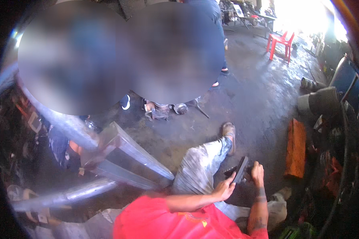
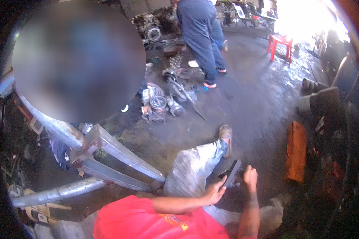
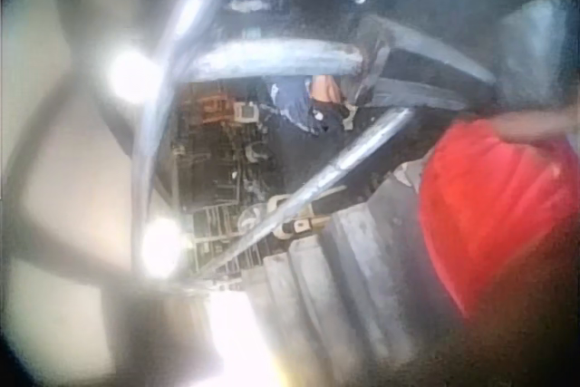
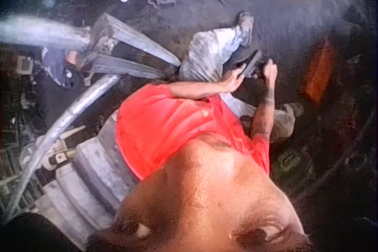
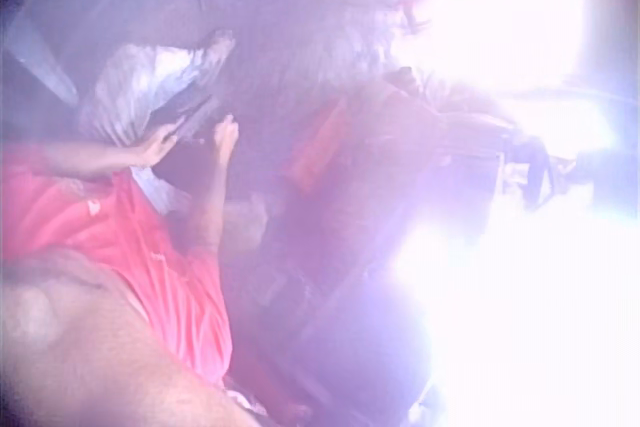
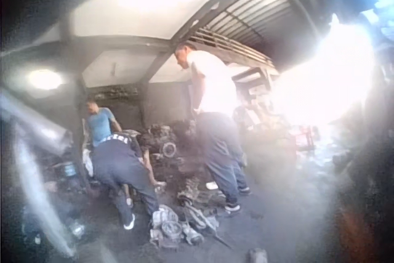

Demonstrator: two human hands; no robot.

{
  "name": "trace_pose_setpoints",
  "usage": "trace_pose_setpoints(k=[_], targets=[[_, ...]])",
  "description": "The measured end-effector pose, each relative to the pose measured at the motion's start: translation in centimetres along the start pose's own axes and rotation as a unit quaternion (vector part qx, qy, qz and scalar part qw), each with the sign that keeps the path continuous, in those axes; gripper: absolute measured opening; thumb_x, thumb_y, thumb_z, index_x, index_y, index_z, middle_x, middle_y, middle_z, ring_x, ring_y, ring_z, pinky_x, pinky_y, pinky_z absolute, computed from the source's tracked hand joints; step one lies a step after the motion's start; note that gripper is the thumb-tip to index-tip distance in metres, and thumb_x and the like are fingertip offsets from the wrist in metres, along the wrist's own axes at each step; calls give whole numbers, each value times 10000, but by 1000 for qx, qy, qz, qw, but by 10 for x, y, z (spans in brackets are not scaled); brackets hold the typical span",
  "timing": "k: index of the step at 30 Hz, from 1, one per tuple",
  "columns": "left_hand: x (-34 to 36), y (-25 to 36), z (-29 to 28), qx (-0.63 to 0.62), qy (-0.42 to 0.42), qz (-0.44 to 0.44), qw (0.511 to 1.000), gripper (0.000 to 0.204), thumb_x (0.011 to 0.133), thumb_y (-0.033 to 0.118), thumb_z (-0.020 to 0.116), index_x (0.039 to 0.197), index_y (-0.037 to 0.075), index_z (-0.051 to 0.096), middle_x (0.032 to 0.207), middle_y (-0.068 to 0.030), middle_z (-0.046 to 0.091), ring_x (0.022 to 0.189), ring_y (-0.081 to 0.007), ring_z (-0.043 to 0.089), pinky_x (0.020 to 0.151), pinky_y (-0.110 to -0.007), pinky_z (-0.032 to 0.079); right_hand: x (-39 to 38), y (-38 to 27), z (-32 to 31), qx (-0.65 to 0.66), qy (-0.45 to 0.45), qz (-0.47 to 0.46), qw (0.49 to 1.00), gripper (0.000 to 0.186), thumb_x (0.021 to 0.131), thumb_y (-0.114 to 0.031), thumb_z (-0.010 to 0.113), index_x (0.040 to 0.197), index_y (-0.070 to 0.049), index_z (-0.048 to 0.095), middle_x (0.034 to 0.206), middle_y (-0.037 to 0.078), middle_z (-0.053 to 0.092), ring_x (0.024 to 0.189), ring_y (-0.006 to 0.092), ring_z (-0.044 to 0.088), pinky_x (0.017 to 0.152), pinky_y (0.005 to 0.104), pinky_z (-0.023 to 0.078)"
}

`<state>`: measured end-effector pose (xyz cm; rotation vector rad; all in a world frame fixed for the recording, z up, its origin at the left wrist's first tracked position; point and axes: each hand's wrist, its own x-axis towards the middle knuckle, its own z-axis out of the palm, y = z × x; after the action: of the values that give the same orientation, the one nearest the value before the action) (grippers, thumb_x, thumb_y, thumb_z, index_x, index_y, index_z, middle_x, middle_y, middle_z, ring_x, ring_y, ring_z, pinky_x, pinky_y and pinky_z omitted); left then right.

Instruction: Cleaning a metal engine manifold using a wire brush while sitting on the workshop floor.

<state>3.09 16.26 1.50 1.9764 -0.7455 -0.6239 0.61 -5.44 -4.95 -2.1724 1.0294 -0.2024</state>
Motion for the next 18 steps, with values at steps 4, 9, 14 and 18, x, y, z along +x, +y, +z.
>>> trace_pose_setpoints(k=[4, 9, 14, 18], targets=[[54, -11, 2, -38, 25, 39, 998, 495, 925, 203, 487, 1369, 0, 403, 1055, -297, 608, 886, -375, 643, 791, -406, 494, 10, -4, 5, 45, 22, -21, 999, 590, 959, -441, 250, 1068, 17, 606, 1108, 367, 539, 1060, 508, 507, 925, 540, 377], [50, 56, -49, 63, -56, 1, 996, 513, 914, 192, 495, 1382, 11, 387, 985, -297, 618, 824, -317, 662, 718, -384, 492, 22, 28, -6, 59, 3, 77, 995, 594, 947, -422, 224, 1076, 31, 587, 1127, 369, 525, 1104, 508, 479, 935, 535, 374], [21, 38, -18, 54, -16, 21, 998, 513, 887, 183, 488, 1354, -17, 410, 1094, -321, 572, 1020, -426, 581, 887, -470, 463, -3, -9, -13, 34, -2, 1, 999, 576, 945, -401, 226, 1055, 37, 583, 1122, 360, 536, 1097, 519, 474, 914, 536, 390], [84, 9, 0, 14, 14, 29, 999, 503, 892, 216, 521, 1347, 17, 442, 1023, -294, 613, 973, -422, 605, 843, -446, 475, -2, -8, -9, -7, 16, -4, 1000, 539, 947, -376, 253, 1009, 44, 585, 1095, 372, 541, 1061, 520, 502, 886, 531, 412]])
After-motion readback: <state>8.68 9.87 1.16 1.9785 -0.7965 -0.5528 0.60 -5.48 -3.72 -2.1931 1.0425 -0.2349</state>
